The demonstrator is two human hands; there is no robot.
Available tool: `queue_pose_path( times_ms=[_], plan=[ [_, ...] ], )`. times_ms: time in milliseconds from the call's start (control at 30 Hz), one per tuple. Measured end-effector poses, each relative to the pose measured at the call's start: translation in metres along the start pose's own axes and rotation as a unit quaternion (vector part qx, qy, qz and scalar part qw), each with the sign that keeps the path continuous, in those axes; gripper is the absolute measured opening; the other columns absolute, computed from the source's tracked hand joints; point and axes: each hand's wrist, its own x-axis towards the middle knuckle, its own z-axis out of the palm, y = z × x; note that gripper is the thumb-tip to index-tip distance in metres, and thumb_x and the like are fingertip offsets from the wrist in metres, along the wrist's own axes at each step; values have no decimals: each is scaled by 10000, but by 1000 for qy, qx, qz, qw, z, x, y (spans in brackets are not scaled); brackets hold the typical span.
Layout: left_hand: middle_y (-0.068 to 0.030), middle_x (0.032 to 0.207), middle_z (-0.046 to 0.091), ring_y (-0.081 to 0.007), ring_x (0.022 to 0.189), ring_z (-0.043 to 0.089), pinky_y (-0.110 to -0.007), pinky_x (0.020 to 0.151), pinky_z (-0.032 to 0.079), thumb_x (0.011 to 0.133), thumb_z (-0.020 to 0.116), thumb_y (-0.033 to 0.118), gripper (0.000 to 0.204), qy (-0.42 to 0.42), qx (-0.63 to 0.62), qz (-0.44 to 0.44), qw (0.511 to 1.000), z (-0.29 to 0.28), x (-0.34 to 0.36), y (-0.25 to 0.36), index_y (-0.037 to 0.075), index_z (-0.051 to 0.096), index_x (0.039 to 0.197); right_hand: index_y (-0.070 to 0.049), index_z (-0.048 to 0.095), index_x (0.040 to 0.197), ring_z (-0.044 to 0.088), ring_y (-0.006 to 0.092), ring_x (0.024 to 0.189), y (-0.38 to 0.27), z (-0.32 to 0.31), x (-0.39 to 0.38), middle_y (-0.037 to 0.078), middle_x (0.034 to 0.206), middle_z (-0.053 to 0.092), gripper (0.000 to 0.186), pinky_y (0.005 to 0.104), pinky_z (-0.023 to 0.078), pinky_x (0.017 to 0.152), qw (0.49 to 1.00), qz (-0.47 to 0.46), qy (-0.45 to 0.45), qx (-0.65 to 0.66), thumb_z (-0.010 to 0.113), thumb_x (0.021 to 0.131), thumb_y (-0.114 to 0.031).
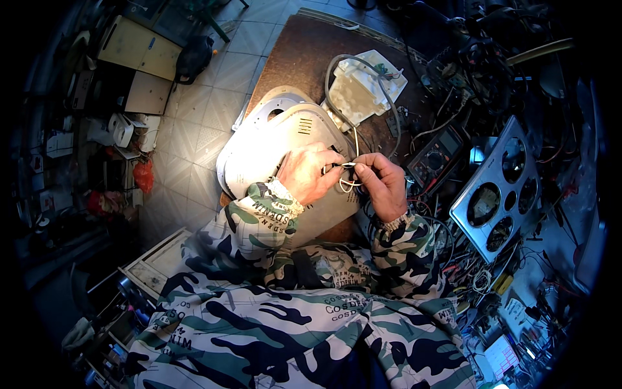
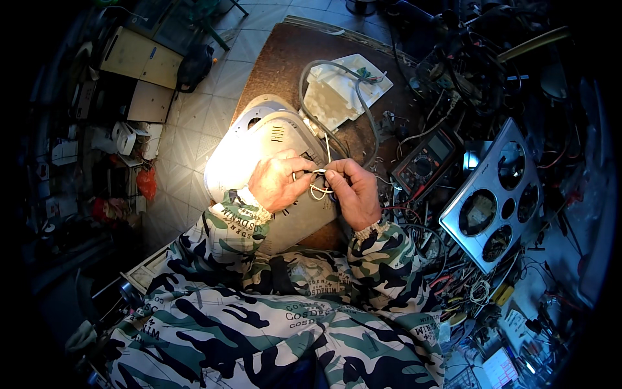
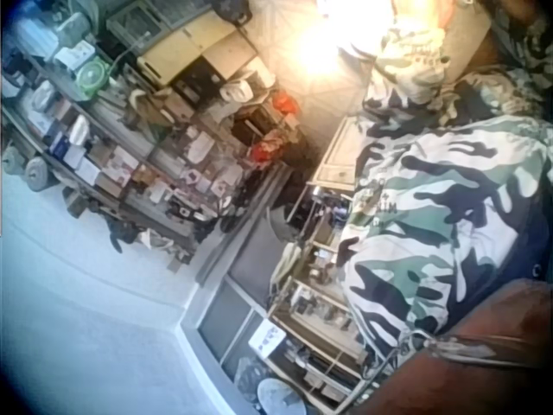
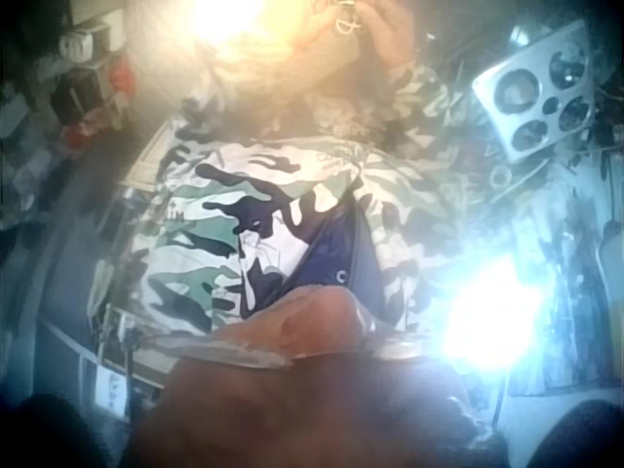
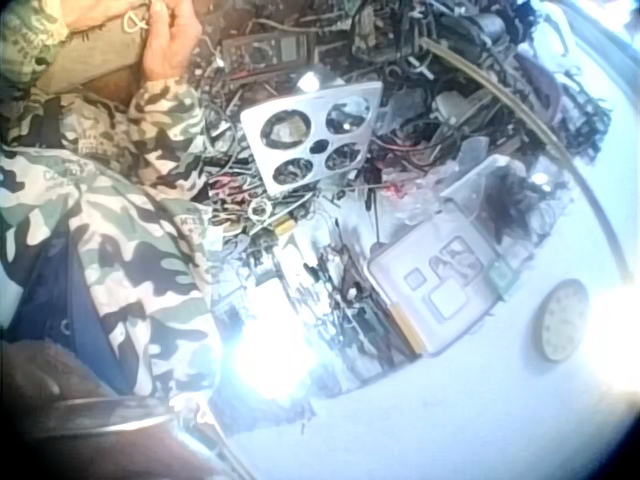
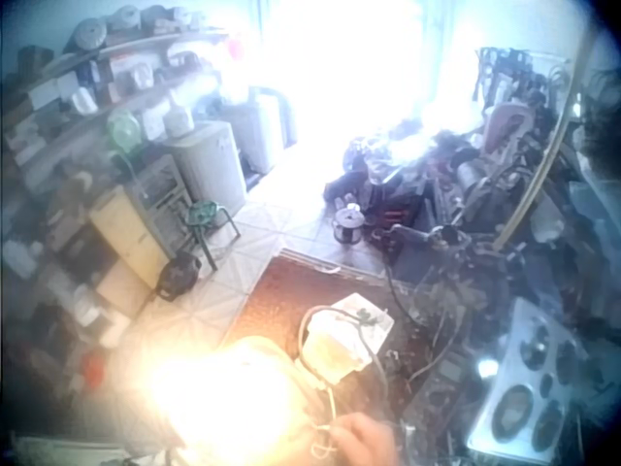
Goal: The person works on the internal wiring of a white appliance, likely a heater, using pliers and a screwdriver. They strip wire ends, twist them together, and secure connections inside the device's casing throughout the clip.
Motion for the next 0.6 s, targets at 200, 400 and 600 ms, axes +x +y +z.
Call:
queue_pose_path(
  times_ms=[200,400,600],
  plan=[
    [-127,904,750,-283,745,731,-372,656,570,843,827,91,121,47,-37,-13,998,7,-1,2,31,808,947,32,695,1067,529,41,750,2,-1,0,-26,845,652,139,227,447,674,1000,-10,3,-17,648,1054,-99],
    [-126,842,727,-324,746,727,-401,677,579,811,846,86,104,97,-50,-66,992,16,-6,9,34,791,883,37,696,1063,536,45,751,1,1,-1,-17,839,658,131,233,452,678,1000,-14,16,-16,658,1045,-86],
    [-125,840,725,-290,709,728,-386,646,576,813,847,70,119,98,-66,-72,990,17,-6,12,36,782,906,26,701,1055,577,66,743,9,8,-1,23,813,680,120,262,487,679,994,-36,78,-73,668,1035,-87]
  ],
)
